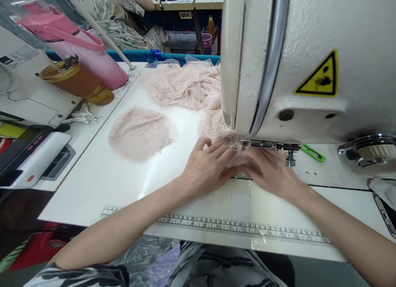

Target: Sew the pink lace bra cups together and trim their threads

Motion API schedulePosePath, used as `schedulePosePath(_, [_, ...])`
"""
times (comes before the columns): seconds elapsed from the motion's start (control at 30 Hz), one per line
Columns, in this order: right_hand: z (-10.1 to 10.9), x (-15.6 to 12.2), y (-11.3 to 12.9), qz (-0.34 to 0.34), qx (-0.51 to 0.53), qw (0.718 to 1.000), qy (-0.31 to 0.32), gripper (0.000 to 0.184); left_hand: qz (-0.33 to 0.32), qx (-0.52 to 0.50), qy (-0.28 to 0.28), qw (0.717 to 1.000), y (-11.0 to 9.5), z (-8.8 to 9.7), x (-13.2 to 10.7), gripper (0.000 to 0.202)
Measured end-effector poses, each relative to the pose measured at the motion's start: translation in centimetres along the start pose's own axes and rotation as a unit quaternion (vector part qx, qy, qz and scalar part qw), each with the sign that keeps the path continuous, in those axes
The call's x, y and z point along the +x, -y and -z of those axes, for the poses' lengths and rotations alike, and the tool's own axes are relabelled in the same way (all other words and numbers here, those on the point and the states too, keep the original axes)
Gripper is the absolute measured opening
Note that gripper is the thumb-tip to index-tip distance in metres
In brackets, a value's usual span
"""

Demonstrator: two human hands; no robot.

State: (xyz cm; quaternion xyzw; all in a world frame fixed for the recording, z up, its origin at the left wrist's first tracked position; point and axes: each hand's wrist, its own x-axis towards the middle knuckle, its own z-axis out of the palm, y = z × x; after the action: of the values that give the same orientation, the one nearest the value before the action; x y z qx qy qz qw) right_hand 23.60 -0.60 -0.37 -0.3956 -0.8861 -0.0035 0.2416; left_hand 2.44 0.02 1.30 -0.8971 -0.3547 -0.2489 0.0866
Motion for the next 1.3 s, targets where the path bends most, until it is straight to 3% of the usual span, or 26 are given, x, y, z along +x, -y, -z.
schedulePosePath(0.17, [0.5, -0.5, 0.1, 0.051, -0.014, 0.999, 0.006, 0.003, -0.078, 0.017, -0.031, 0.996, -0.1, 0.2, -0.1, 0.019])
schedulePosePath(0.27, [1.0, -0.8, 0.0, 0.101, -0.021, 0.995, -0.001, 0.008, -0.105, 0.038, -0.037, 0.993, 0.1, 0.3, -0.1, 0.023])
schedulePosePath(0.4, [1.3, -0.6, 0.3, 0.119, -0.022, 0.992, -0.019, 0.004, -0.138, 0.056, -0.047, 0.988, 0.1, 0.6, -0.1, 0.028])
schedulePosePath(0.53, [1.3, 0.0, 1.2, 0.142, -0.024, 0.988, -0.059, 0.006, -0.143, 0.065, -0.067, 0.985, -0.2, 0.7, -0.2, 0.028])
schedulePosePath(0.7, [1.4, 0.2, 1.5, 0.172, -0.018, 0.984, -0.048, 0.014, -0.151, 0.081, -0.078, 0.982, -0.1, 1.0, -0.1, 0.028])
schedulePosePath(0.9, [1.5, 0.1, 1.4, 0.159, -0.001, 0.986, -0.058, 0.006, -0.167, 0.081, -0.079, 0.979, 0.1, 1.0, 0.0, 0.032])
schedulePosePath(1.03, [1.4, -0.3, 1.4, 0.179, -0.032, 0.983, -0.040, 0.015, -0.174, 0.071, -0.085, 0.978, -0.1, 1.0, -0.1, 0.032])
schedulePosePath(1.2, [1.4, -0.8, 1.2, 0.185, -0.036, 0.982, -0.020, 0.019, -0.151, 0.020, -0.021, 0.988, 0.0, 0.6, -0.4, 0.013])
schedulePosePath(1.3, [1.4, -0.7, 1.1, 0.191, -0.022, 0.981, -0.024, 0.021, -0.116, -0.038, 0.051, 0.991, 0.2, -0.1, -0.6, 0.039])
